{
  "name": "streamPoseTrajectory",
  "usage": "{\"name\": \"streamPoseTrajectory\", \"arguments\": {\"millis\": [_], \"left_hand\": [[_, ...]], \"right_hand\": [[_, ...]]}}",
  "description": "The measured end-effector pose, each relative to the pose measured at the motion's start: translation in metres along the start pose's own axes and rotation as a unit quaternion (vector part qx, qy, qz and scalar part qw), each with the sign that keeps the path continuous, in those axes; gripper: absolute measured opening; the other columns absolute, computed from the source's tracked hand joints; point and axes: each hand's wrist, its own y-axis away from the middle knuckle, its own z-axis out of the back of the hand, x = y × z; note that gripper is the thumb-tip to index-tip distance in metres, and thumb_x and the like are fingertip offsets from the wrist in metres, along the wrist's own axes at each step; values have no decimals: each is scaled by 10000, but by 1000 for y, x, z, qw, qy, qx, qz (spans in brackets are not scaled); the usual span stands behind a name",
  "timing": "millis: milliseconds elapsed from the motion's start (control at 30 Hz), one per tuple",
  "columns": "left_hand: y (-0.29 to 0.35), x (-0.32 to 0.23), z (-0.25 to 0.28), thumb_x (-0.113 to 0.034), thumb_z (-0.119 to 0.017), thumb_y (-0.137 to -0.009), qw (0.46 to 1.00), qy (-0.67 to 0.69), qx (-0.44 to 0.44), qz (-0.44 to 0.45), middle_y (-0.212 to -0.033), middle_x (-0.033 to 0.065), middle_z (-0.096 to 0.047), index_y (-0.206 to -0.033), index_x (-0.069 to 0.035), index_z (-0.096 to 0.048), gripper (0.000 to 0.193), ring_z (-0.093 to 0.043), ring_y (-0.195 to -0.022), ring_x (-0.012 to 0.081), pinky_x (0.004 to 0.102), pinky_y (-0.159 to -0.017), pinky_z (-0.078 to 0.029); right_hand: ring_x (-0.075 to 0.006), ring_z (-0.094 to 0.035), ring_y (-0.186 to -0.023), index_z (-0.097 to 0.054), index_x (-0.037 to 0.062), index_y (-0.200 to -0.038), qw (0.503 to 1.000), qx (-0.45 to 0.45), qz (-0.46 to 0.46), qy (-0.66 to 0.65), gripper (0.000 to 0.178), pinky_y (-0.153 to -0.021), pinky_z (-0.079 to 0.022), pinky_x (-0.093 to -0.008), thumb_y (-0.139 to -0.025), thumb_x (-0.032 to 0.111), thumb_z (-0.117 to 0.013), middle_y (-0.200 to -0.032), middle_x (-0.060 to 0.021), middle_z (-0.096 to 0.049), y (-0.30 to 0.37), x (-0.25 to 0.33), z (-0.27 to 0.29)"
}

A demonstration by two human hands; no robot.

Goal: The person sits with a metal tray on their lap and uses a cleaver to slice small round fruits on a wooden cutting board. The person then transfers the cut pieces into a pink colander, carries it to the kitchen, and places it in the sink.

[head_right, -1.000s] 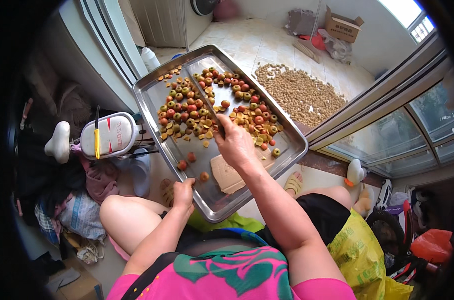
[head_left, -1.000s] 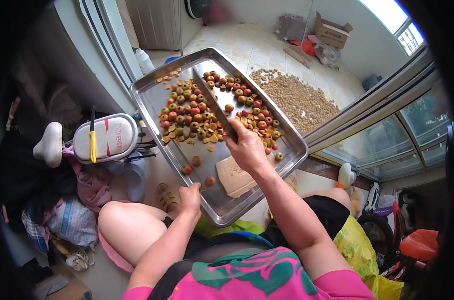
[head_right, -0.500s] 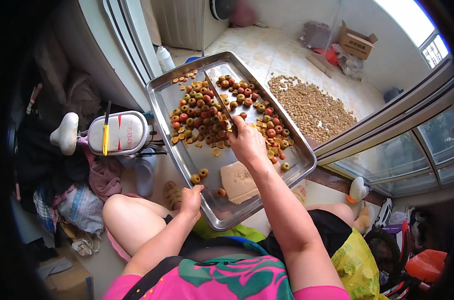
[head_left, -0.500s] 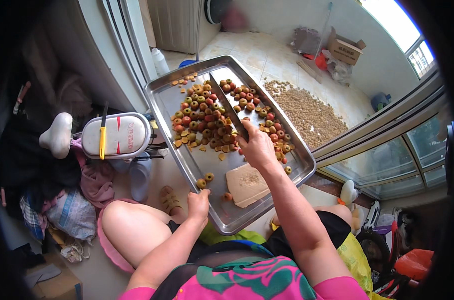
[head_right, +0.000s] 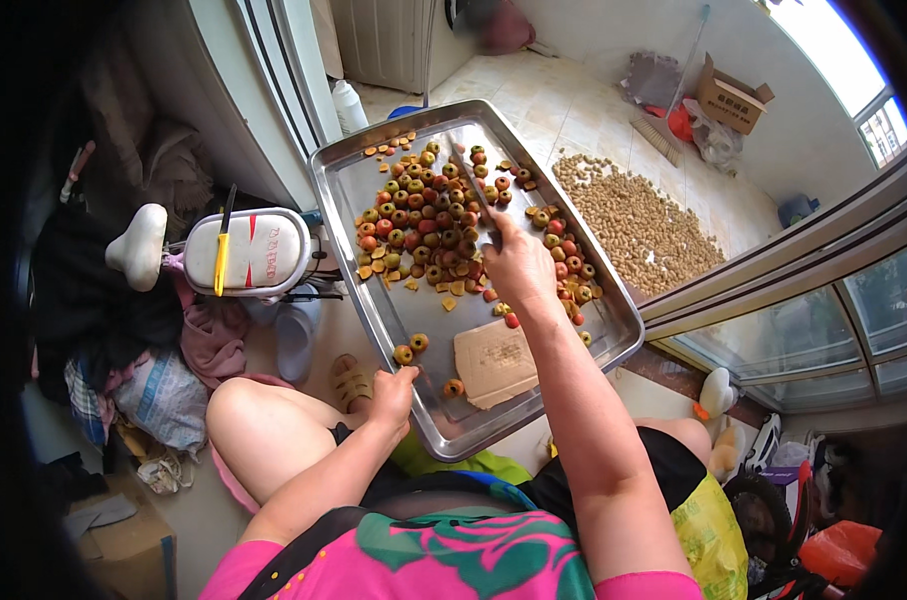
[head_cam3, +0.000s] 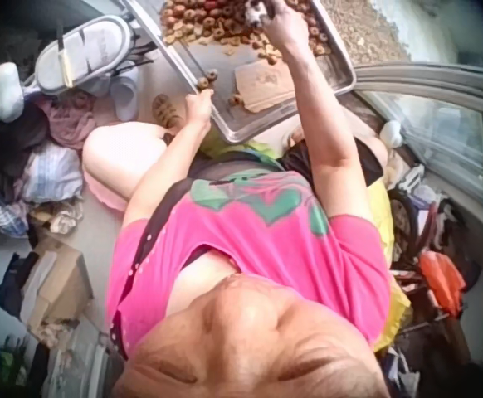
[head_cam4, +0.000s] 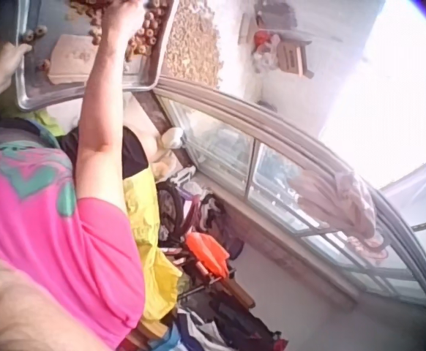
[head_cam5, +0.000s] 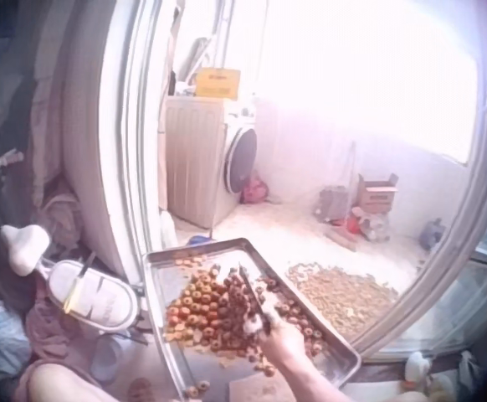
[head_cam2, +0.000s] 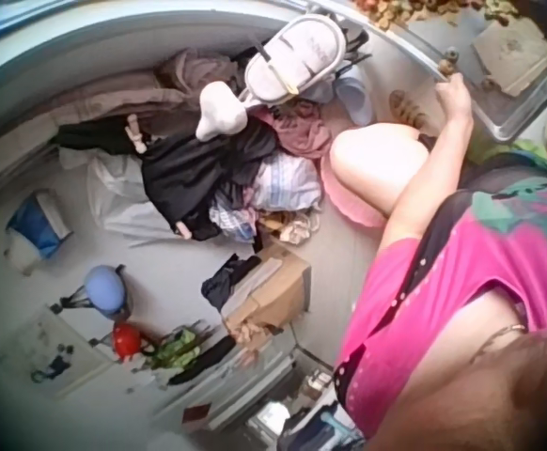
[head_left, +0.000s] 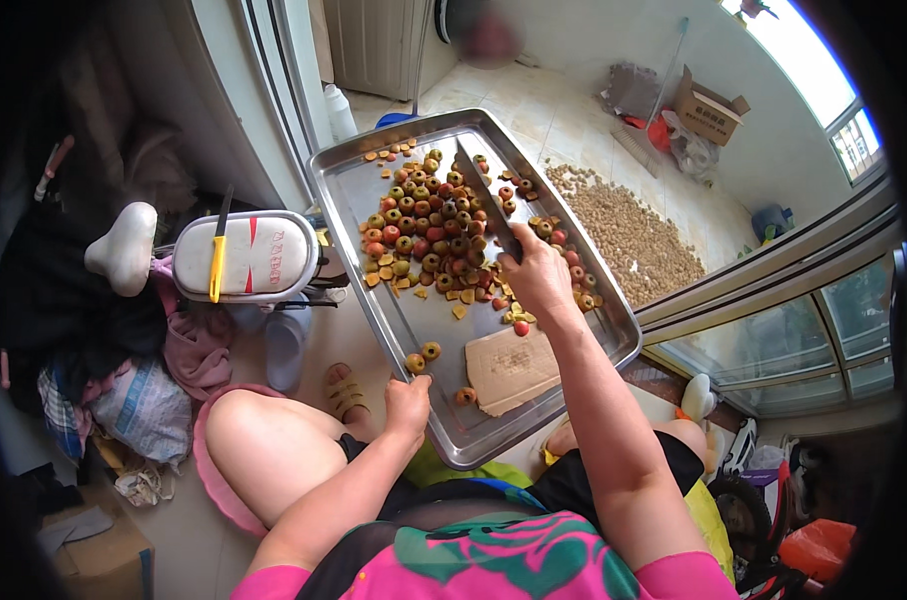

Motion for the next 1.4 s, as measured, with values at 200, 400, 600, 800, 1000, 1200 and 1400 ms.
{"name": "streamPoseTrajectory", "arguments": {"millis": [200, 400, 600, 800, 1000, 1200, 1400], "left_hand": [[-1, 1, 2, -79, -581, -776, 999, 27, 4, -18, -749, 46, -552, -970, 49, -562, 234, -494, -651, 115, 304, -587, -412], [-7, 11, 3, -94, -572, -787, 999, 16, 24, -25, -729, 30, -546, -933, 46, -553, 203, -488, -640, 108, 309, -561, -396], [3, -5, -3, -78, -539, -827, 998, -59, 5, 23, -750, 52, -607, -833, 55, -609, 151, -568, -700, 151, 297, -652, -438], [-6, 10, -1, -99, -587, -808, 999, 3, -12, -33, -755, 48, -568, -917, 49, -577, 185, -504, -659, 128, 321, -597, -404], [-5, 9, -3, -85, -580, -841, 999, -17, -2, -48, -924, 88, -596, -980, 85, -565, 220, -564, -811, 173, 332, -728, -440], [-7, 10, 0, -106, -588, -795, 999, -14, 18, -25, -708, 16, -553, -801, 40, -583, 147, -477, -634, 105, 312, -575, -396], [-13, 16, 3, -118, -581, -807, 1000, 25, 14, -9, -684, 29, -548, -755, 46, -577, 172, -490, -606, 120, 318, -544, -404]], "right_hand": [[-83, -502, -518, -480, 72, -1280, 946, 179, -20, -269, 488, -448, -420, -251, -833, 176, -645, -692, -26, -563, 21, 31, -6], [-94, -524, -538, -524, 38, -1208, 957, 87, -31, -275, 419, -458, -420, -270, -820, 143, -643, -717, -48, -590, 0, 4, -12], [-302, -648, -865, -543, 91, -1209, 995, -7, -88, -56, 402, -766, -501, -388, -825, 188, -613, -921, -174, -661, 8, 3, 8], [-358, -628, -841, -541, 180, -1212, 998, 50, 43, -10, 422, -760, -495, -438, -797, 196, -617, -879, -192, -647, 30, 33, -41], [-304, -648, -815, -549, 95, -1166, 973, 86, 46, -207, 389, -705, -495, -393, -800, 188, -640, -850, -197, -649, 58, 21, -23], [-168, -617, -765, -545, 53, -1187, 971, -37, 4, -236, 370, -700, -483, -296, -837, 122, -641, -867, -143, -660, 103, -60, 35], [-63, -487, -499, -518, 63, -1214, 973, -15, -115, -201, 384, -438, -404, -224, -840, 74, -604, -687, -10, -542, 151, -94, 73]]}}
